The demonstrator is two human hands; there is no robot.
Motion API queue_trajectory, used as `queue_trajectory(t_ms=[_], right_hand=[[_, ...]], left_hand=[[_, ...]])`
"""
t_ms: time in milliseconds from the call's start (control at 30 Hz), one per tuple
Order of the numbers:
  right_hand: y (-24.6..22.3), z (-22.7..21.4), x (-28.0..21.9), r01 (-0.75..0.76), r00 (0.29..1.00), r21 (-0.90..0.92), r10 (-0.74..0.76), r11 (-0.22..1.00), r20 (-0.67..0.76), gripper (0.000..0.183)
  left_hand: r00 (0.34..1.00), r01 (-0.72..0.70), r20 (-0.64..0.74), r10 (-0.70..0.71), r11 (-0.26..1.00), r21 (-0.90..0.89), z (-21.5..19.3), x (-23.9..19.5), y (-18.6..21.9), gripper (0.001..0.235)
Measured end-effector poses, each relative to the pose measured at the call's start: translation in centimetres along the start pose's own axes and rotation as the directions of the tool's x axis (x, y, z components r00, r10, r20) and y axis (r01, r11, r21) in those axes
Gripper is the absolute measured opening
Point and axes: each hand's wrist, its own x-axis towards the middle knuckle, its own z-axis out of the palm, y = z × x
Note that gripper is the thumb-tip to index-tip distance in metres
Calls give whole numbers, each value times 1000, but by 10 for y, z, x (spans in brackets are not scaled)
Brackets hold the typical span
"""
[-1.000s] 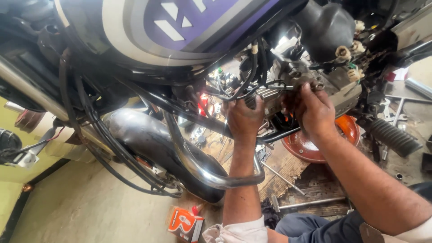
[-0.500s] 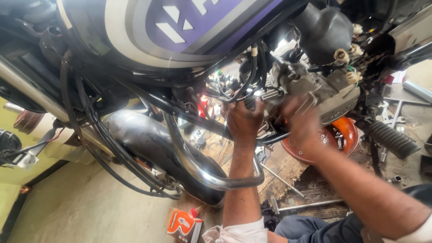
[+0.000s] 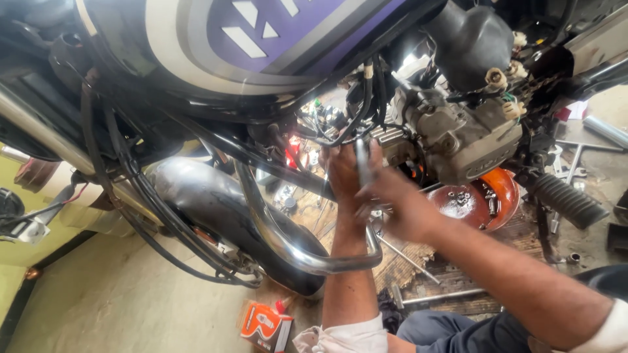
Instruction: The person sits on the workshop floor beneath a Hero motorcycle and works on its engine, using a spanner to loosen and tighten fasteners on the engine casing. They handle bolts, place removed parts into an orange bowl on the floor, and reposition tools while continuing to work on the engine.
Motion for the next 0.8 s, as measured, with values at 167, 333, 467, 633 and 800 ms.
queue_trajectory(t_ms=[167, 333, 467, 633, 800], right_hand=[[48, 2, -27, -195, 978, 38, 197, 980, -63, 26], [77, 8, -36, -520, 636, 681, 766, 515, -93, 21], [27, 21, -17, -182, 974, -254, 210, 950, 87, 25], [35, -17, -12, -396, 917, 196, 399, 897, 26, 18], [41, 2, -16, -553, 581, 815, 781, 174, 228, 43]], left_hand=[[998, 1, -69, -4, 999, -46, 12, 0, -11, 50], [998, 53, 24, -53, 998, 34, 4, 6, -2, 50], [998, 6, -66, -3, 999, 36, 5, 4, 0, 48], [996, 76, 58, -68, 987, -142, 22, -1, -22, 52], [1000, 19, -6, -19, 1000, 4, 13, 2, -12, 49]])
